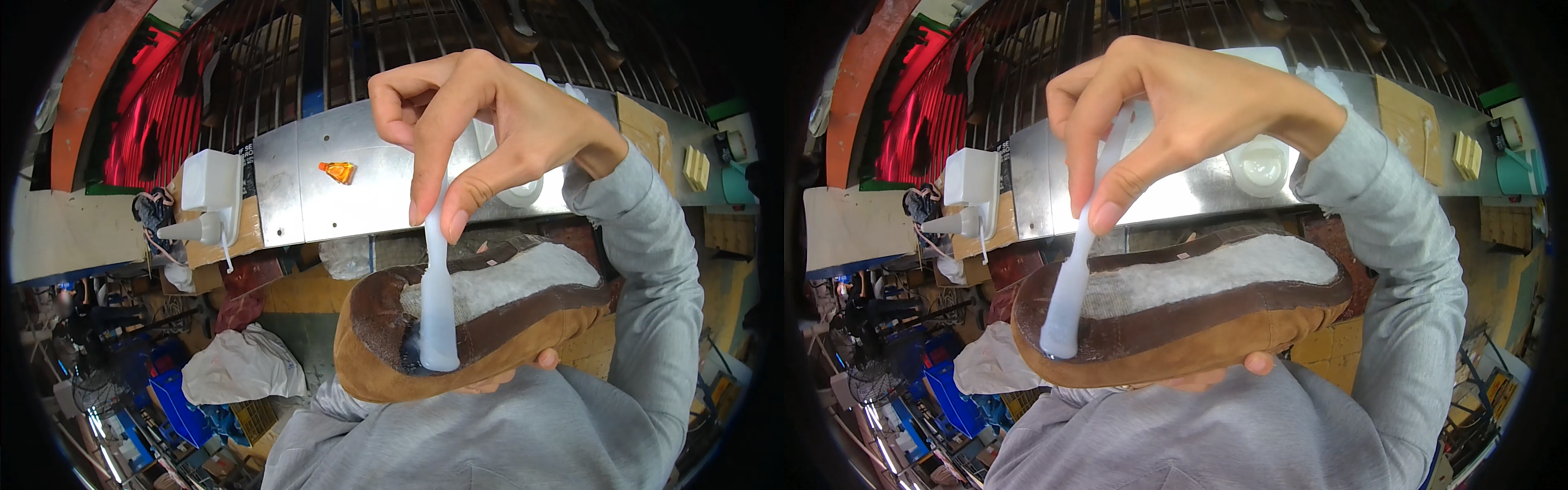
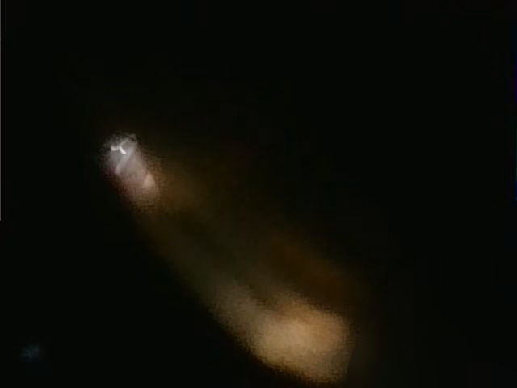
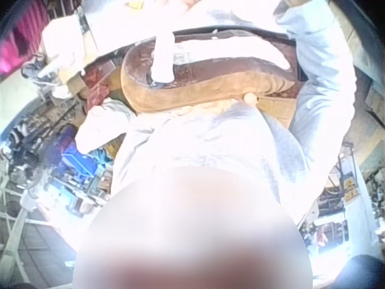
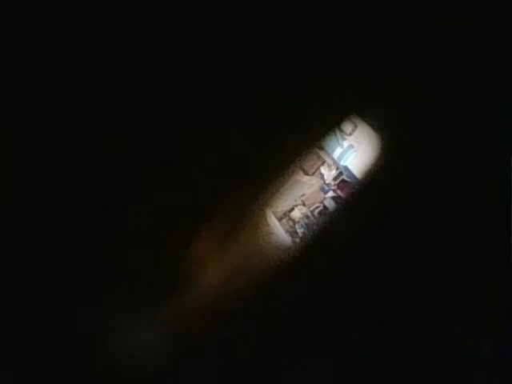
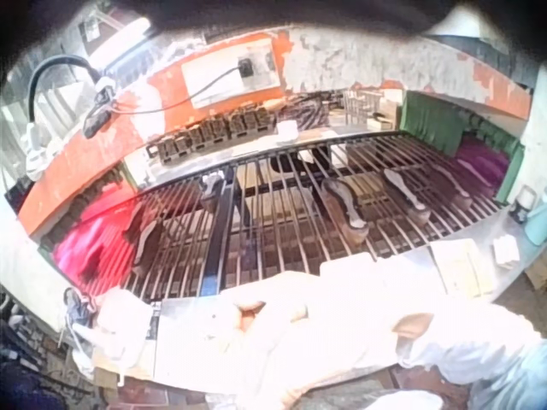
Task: The person applies a white adhesive to the sole of a brown shoe using a small brush. They repeatedly dip the brush into a container and spread the glue along the edge and surface of the sole, rotating the shoe to cover different areas.
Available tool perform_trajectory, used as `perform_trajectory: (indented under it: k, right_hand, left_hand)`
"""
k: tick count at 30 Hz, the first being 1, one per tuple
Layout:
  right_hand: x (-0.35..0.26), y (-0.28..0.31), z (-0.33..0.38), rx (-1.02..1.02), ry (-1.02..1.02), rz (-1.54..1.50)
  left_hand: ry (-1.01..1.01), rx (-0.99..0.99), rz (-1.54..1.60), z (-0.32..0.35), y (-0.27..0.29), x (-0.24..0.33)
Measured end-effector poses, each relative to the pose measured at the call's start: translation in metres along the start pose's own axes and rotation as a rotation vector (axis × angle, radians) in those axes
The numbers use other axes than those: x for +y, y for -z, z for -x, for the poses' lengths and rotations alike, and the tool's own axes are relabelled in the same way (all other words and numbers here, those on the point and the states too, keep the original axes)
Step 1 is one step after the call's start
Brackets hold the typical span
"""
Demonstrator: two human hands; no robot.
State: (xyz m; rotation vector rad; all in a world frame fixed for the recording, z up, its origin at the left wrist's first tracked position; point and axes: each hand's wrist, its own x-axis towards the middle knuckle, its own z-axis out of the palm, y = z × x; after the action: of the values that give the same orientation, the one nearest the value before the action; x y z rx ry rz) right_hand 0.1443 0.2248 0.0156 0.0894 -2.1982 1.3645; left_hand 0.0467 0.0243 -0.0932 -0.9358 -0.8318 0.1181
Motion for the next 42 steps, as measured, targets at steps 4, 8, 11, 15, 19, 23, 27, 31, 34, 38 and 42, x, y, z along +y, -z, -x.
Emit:
perform_trajectory:
  k: [4, 8, 11, 15, 19, 23, 27, 31, 34, 38, 42]
  right_hand:
    - [0.002, 0.004, -0.001, -0.06, 0.022, -0.02]
    - [0.003, 0.007, 0.0, -0.104, 0.037, -0.024]
    - [0.003, 0.009, 0.002, -0.122, 0.014, -0.03]
    - [0.0, 0.013, 0.01, -0.147, -0.02, 0.001]
    - [-0.011, 0.021, 0.043, -0.007, -0.13, 0.116]
    - [-0.032, 0.022, 0.101, 0.605, -0.258, 0.354]
    - [-0.051, -0.003, 0.162, 0.519, -0.593, 1.143]
    - [-0.021, -0.044, 0.187, 0.552, -0.692, 1.303]
    - [-0.004, -0.057, 0.196, 0.56, -0.738, 1.337]
    - [0.003, -0.065, 0.202, 0.715, -0.762, 1.305]
    - [0.006, -0.077, 0.211, 0.792, -0.754, 1.262]
  left_hand:
    - [0.023, -0.019, -0.015, 0.002, -0.004, -0.005]
    - [0.045, -0.036, -0.008, 0.003, -0.008, -0.009]
    - [0.064, -0.044, 0.039, 0.003, -0.009, -0.011]
    - [0.021, 0.017, 0.09, 0.006, -0.014, -0.015]
    - [-0.035, 0.033, -0.289, 0.007, -0.035, -0.02]
    - [-0.815, -0.088, -1.896, 0.002, -0.074, -0.023]
    - [-2.082, -0.28, -2.154, 0.007, -0.125, -0.038]
    - [-2.402, -0.437, -2.051, 0.014, -0.168, -0.063]
    - [-2.03, -0.458, -2.159, 0.005, -0.186, -0.07]
    - [-1.283, -0.545, -2.293, -0.011, -0.196, -0.061]
    - [-1.761, -0.421, -2.376, -0.01, -0.196, -0.052]
